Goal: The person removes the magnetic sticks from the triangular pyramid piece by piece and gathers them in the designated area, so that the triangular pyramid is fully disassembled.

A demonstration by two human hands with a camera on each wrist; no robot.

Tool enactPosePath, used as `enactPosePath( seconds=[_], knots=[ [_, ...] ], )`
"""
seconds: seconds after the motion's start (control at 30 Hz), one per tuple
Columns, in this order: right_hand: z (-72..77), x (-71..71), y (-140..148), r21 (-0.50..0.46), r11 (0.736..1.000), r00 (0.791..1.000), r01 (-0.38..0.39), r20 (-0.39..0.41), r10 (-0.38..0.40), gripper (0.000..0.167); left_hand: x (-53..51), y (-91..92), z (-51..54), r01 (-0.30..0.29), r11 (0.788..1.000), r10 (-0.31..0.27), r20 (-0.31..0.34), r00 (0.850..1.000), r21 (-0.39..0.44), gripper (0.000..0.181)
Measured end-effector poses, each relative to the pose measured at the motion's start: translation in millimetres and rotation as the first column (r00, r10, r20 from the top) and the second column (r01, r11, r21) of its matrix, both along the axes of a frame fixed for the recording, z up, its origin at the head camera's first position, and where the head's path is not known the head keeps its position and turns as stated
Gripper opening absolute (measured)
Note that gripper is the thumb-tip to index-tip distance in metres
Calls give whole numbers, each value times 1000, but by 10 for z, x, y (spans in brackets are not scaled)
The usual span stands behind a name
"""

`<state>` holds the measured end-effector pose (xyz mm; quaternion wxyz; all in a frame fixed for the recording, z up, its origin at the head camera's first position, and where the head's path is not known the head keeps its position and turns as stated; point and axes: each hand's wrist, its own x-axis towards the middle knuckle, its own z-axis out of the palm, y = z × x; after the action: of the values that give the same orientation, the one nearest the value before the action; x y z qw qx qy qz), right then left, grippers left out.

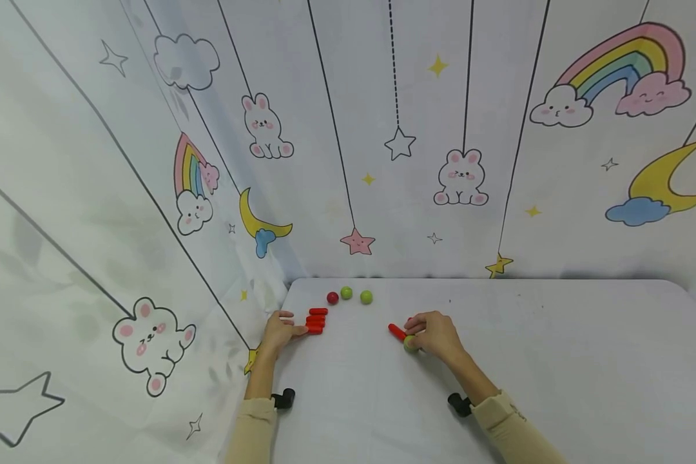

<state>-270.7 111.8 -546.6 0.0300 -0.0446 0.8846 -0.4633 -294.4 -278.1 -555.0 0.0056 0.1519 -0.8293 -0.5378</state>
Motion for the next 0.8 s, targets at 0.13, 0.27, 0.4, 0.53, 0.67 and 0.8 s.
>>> enactPosePath(
  seconds=[0.13,0.27,0.4,0.53,0.67,0.8],
  knots=[
    [2,9,1,7,1000,1000,-2,-4,2,27,-20,7,-15,-10,999,10,-1,1000,45,60],
    [12,16,21,4,1000,1000,-3,-4,3,26,-60,51,-18,-17,992,18,-5,1000,122,58],
    [23,14,41,-13,1000,1000,-1,6,1,26,-124,103,-25,-32,992,31,7,999,122,56],
    [30,21,25,-38,999,1000,-13,25,14,27,-133,115,-22,-55,996,54,10,998,72,53],
    [30,30,9,-48,999,999,-17,39,19,28,-108,131,-14,-98,991,94,-39,995,-96,46],
    [14,21,8,-51,998,998,-24,59,27,28,-45,205,53,-199,944,160,-165,973,-263,37]
  ],
)
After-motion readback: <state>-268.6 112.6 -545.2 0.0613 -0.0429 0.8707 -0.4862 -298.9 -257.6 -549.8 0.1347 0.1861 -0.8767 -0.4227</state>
